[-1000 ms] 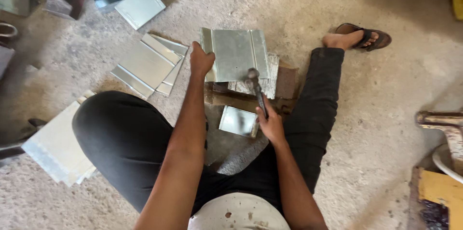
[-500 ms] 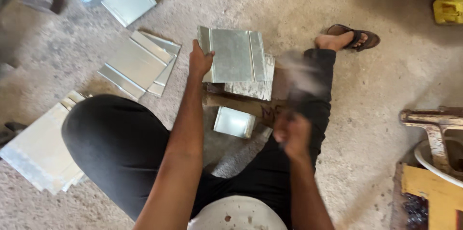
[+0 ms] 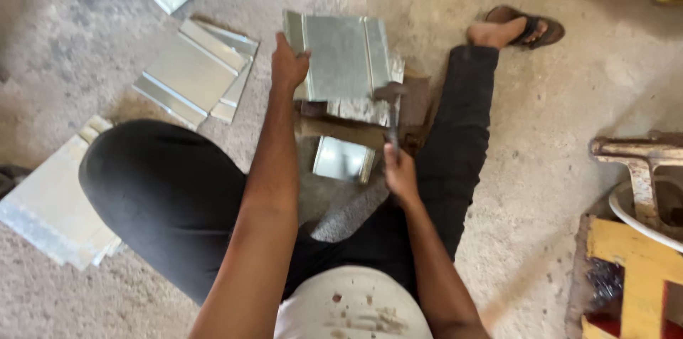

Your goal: The person sits on the floor and uses a hammer to repeatedly strike a stack of rectangular metal sheets placed on a wooden block. They hold the sheets with one hand while hammering with the other, occasionally adjusting the stack's position.

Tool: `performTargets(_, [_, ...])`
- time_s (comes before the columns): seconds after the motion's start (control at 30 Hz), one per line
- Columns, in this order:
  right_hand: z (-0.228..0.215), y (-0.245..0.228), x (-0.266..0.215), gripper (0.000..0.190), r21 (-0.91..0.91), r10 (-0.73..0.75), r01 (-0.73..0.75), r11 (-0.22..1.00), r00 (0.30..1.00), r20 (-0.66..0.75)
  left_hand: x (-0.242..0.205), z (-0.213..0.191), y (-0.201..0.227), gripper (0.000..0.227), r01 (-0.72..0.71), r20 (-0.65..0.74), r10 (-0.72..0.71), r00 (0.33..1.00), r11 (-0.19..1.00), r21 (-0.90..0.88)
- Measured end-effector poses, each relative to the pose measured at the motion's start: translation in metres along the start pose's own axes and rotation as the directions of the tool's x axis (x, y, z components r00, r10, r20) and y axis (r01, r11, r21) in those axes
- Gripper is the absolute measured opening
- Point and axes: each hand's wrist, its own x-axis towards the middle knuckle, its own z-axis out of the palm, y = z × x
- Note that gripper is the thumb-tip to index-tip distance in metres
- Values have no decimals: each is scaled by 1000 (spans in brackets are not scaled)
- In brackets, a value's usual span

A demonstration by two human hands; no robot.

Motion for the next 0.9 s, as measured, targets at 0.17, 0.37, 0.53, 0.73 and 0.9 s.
performTargets(0.17, [-81, -74, -21, 53, 474, 93, -120, 872, 992, 81, 1, 0, 1, 58, 21, 19, -21, 1000, 1000, -1])
performTargets(0.37, [-145, -174, -83, 70, 197, -788, 870, 452, 493, -370, -3, -6, 11, 55, 31, 35, -31, 999, 999, -20])
performTargets(0.53, [-56, -103, -31, 65, 96, -748, 914, 394, 380, -544, 0, -4, 7, 51, 12, 34, -10, 999, 999, -43])
performTargets(0.73, [-10, -30, -30, 47, 148, 151, -158, 976, 987, 58, 1, -8, 4, 56, -3, -35, 1, 999, 999, -49])
performTargets(0.9, [-95, -126, -45, 50, 424, -246, 251, 870, 967, -69, 1, -8, 10, 65, -23, 6, 23, 1000, 1000, 7])
